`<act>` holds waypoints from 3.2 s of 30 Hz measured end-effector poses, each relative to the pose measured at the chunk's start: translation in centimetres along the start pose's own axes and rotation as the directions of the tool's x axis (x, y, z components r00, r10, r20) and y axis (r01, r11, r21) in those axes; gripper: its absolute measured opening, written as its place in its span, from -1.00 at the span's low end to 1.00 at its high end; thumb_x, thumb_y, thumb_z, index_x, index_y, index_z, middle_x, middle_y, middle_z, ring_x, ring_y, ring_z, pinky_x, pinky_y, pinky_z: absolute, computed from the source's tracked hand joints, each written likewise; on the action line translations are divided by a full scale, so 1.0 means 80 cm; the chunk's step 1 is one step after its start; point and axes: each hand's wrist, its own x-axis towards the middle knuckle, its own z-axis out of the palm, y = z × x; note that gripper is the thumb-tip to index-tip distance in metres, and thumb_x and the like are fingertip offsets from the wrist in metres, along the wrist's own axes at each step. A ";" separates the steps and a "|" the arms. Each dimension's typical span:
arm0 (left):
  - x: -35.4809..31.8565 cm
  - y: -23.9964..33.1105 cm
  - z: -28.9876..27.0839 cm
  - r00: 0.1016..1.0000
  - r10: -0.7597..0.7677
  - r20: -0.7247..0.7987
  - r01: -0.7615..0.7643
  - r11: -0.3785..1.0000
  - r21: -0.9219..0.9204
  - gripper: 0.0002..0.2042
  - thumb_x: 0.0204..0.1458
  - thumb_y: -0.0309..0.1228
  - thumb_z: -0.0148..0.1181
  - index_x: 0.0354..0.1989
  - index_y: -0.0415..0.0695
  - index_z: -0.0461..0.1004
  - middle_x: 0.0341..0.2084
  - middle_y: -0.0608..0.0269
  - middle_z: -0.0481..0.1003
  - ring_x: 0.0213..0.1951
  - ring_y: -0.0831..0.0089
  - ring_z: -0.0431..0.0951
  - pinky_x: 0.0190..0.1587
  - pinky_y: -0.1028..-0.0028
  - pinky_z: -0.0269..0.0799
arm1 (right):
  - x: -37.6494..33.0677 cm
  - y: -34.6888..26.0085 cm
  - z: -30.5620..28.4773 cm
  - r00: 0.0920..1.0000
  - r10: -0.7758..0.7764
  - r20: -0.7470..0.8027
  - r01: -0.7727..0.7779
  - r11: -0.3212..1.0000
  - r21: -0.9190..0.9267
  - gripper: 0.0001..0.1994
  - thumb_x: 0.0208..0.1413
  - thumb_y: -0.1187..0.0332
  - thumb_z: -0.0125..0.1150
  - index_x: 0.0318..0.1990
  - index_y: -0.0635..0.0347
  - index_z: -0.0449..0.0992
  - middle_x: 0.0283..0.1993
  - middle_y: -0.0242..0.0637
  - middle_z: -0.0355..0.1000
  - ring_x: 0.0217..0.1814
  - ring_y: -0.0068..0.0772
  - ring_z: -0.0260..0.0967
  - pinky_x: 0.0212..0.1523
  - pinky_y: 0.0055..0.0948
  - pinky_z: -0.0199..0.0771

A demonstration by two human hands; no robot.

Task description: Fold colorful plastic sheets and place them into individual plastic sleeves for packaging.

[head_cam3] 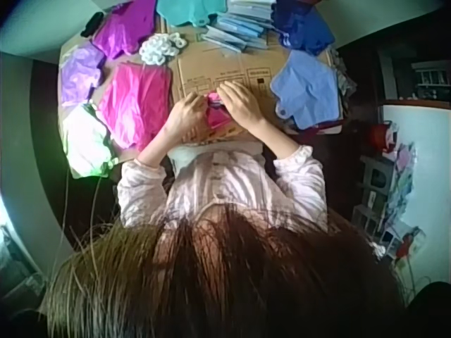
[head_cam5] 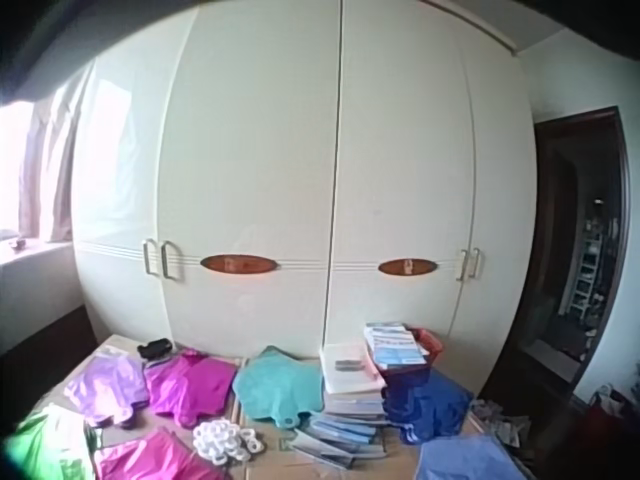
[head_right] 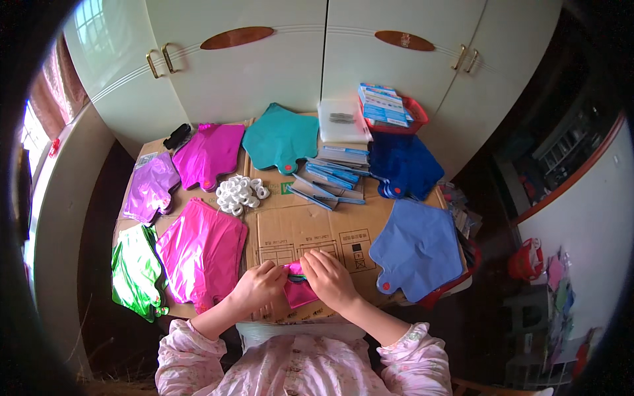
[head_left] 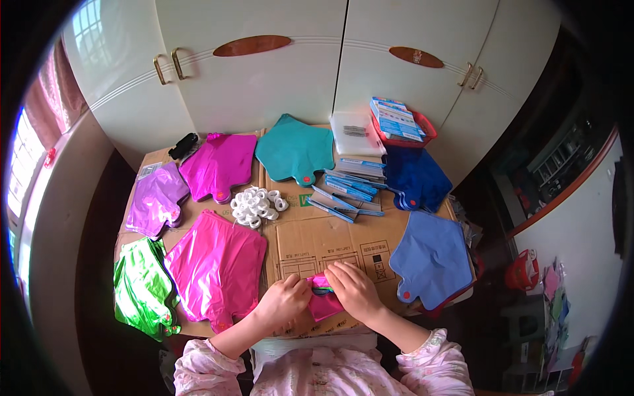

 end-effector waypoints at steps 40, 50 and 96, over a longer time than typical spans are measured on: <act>0.033 -0.065 -0.022 0.797 0.138 0.589 -0.160 0.987 -0.014 -0.89 -0.07 -0.33 0.09 -0.52 -0.05 0.47 -0.51 0.34 0.51 -0.43 0.36 0.53 -0.40 0.38 0.45 | -0.025 -0.025 -0.004 0.946 0.053 0.320 -0.026 0.996 -0.087 -0.49 0.03 0.35 -0.01 0.21 0.18 0.23 0.22 -0.13 0.24 0.16 0.04 0.27 0.10 -0.03 0.31; 0.180 -0.163 0.042 0.994 0.086 0.066 -0.090 0.994 0.064 -0.86 -0.15 -0.41 0.15 -0.37 -0.04 0.55 -0.50 0.27 0.47 -0.19 0.27 0.45 -0.10 0.27 0.36 | -0.028 -0.026 -0.002 0.945 0.088 0.315 -0.060 0.993 -0.098 -0.47 0.01 0.38 -0.02 0.22 0.12 0.23 0.24 -0.14 0.22 0.18 0.02 0.26 0.11 -0.04 0.30; 0.234 -0.189 0.028 0.948 0.162 0.274 -0.080 0.954 -0.289 -0.91 -0.13 -0.45 0.16 -0.42 -0.07 0.55 -0.46 0.15 0.52 -0.30 0.17 0.53 -0.28 0.25 0.43 | -0.024 -0.032 -0.025 0.923 0.053 0.380 -0.080 0.995 0.055 -0.28 -0.05 -0.04 0.08 0.24 0.17 0.19 0.27 -0.13 0.19 0.17 0.30 0.19 0.12 0.12 0.24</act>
